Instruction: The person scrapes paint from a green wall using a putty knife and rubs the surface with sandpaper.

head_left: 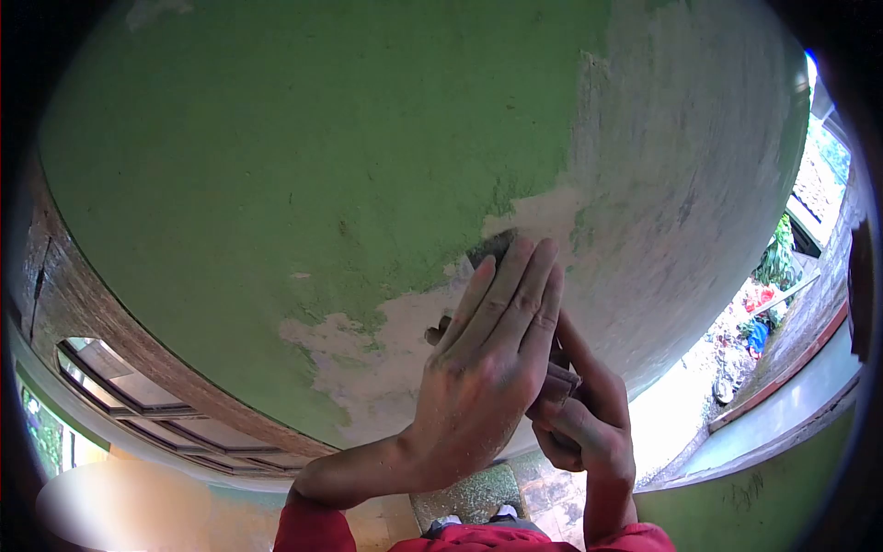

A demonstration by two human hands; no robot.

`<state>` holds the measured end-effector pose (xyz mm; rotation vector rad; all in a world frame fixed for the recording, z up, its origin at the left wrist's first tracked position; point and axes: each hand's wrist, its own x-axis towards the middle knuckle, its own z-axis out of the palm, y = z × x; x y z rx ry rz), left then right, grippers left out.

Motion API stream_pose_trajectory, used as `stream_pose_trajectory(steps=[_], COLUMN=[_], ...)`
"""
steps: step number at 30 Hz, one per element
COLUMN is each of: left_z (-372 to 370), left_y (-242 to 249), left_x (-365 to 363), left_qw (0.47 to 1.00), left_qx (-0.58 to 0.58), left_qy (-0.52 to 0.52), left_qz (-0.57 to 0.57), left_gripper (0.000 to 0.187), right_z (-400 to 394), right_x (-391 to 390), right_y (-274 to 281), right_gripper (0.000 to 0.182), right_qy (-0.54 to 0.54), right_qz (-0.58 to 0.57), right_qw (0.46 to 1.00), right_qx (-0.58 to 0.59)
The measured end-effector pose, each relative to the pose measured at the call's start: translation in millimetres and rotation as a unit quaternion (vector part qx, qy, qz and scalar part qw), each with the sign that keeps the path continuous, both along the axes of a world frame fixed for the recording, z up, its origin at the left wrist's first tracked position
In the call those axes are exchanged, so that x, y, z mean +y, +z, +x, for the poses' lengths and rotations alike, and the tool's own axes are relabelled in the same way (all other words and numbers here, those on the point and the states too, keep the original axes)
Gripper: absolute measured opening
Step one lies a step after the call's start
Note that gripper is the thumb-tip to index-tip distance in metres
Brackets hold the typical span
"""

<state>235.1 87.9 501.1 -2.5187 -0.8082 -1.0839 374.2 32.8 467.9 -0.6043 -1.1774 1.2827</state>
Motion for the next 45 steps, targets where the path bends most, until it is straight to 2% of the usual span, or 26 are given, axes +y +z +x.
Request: stream_pose_trajectory(steps=[1,2,7,10,13,14,18,22,23,25,26,29,30,31,32,33,34,35,36,37,38,40,41,43,45], left_z=[1,1,0,0,-1,-3,1,-5,-8,-19,-27,-45,-48,-49,-43,-33,-24,-15,-5,6,19,43,52,68,82], left_y=[2,6,5,5,11,3,9,-3,-14,-40,-55,-96,-104,-107,-105,-97,-90,-92,-98,-100,-92,-73,-70,-68,-52], left_x=[1,0,2,2,-1,-2,-5,0,-1,-7,-12,-28,-33,-37,-37,-33,-29,-24,-18,-14,-13,-7,-1,10,11], left_qw=[1.000,1.000,0.999,0.999,0.999,0.999,0.999,0.999,0.998,0.987,0.974,0.960,0.904,0.814,0.810,0.797,0.784,0.784,0.779,0.762,0.762,0.746,0.747,0.677,0.659], left_qx=[0.001,-0.010,-0.031,-0.024,-0.028,-0.030,-0.032,-0.034,-0.007,0.057,0.092,0.075,0.068,0.060,0.059,0.035,0.012,0.012,-0.073,-0.159,-0.159,-0.273,-0.275,-0.374,-0.421], left_qy=[-0.001,-0.003,-0.017,-0.025,-0.019,-0.019,-0.012,-0.025,-0.036,-0.069,-0.090,-0.132,-0.099,-0.064,-0.064,-0.046,-0.028,-0.028,-0.102,-0.173,-0.173,-0.222,-0.221,-0.328,-0.328], left_qz=[0.000,-0.002,-0.011,-0.019,-0.022,-0.029,-0.035,-0.028,-0.054,-0.135,-0.188,-0.236,-0.411,-0.574,-0.580,-0.602,-0.620,-0.620,-0.615,-0.603,-0.603,-0.565,-0.564,-0.543,-0.529], left_gripper=[0.072,0.074,0.079,0.079,0.078,0.078,0.079,0.079,0.079,0.076,0.074,0.076,0.073,0.070,0.070,0.063,0.055,0.055,0.049,0.044,0.044,0.052,0.052,0.055,0.051], right_z=[0,4,2,9,4,7,9,2,2,10,21,64,73,77,75,84,84,82,73,63,55,42,41,39,39], right_x=[-1,-6,-4,-4,-7,-9,-13,-12,-13,-17,-20,-37,-42,-50,-51,-51,-45,-37,-38,-40,-36,-27,-26,-22,-23], right_y=[2,10,9,17,8,5,25,-4,-18,-52,-66,-101,-96,-79,-58,-75,-72,-65,-50,-35,-31,-24,-19,-20,-21], right_gripper=[0.073,0.072,0.070,0.068,0.067,0.067,0.068,0.066,0.066,0.070,0.071,0.065,0.065,0.064,0.061,0.067,0.068,0.068,0.069,0.069,0.069,0.070,0.069,0.071,0.072], right_qy=[0.003,0.005,-0.020,0.016,-0.010,0.025,0.012,-0.006,-0.008,-0.034,-0.030,-0.031,-0.009,0.016,-0.017,-0.112,-0.159,-0.206,-0.195,-0.177,-0.176,-0.178,-0.139,-0.114,-0.112], right_qz=[-0.002,-0.055,-0.023,-0.038,-0.022,-0.044,-0.055,-0.051,-0.047,-0.064,-0.042,0.042,-0.013,-0.073,-0.120,0.002,0.063,0.123,0.038,-0.047,-0.047,-0.032,-0.050,-0.043,-0.058], right_qw=[1.000,0.998,0.999,0.999,0.999,0.998,0.997,0.996,0.996,0.983,0.966,0.881,0.836,0.783,0.747,0.803,0.837,0.861,0.924,0.963,0.963,0.981,0.986,0.990,0.991], right_qx=[-0.011,0.004,-0.018,-0.016,-0.038,-0.027,-0.047,-0.078,-0.077,-0.167,-0.255,-0.471,-0.548,-0.618,-0.654,-0.585,-0.520,-0.448,-0.326,-0.197,-0.197,-0.070,-0.076,-0.067,-0.053])
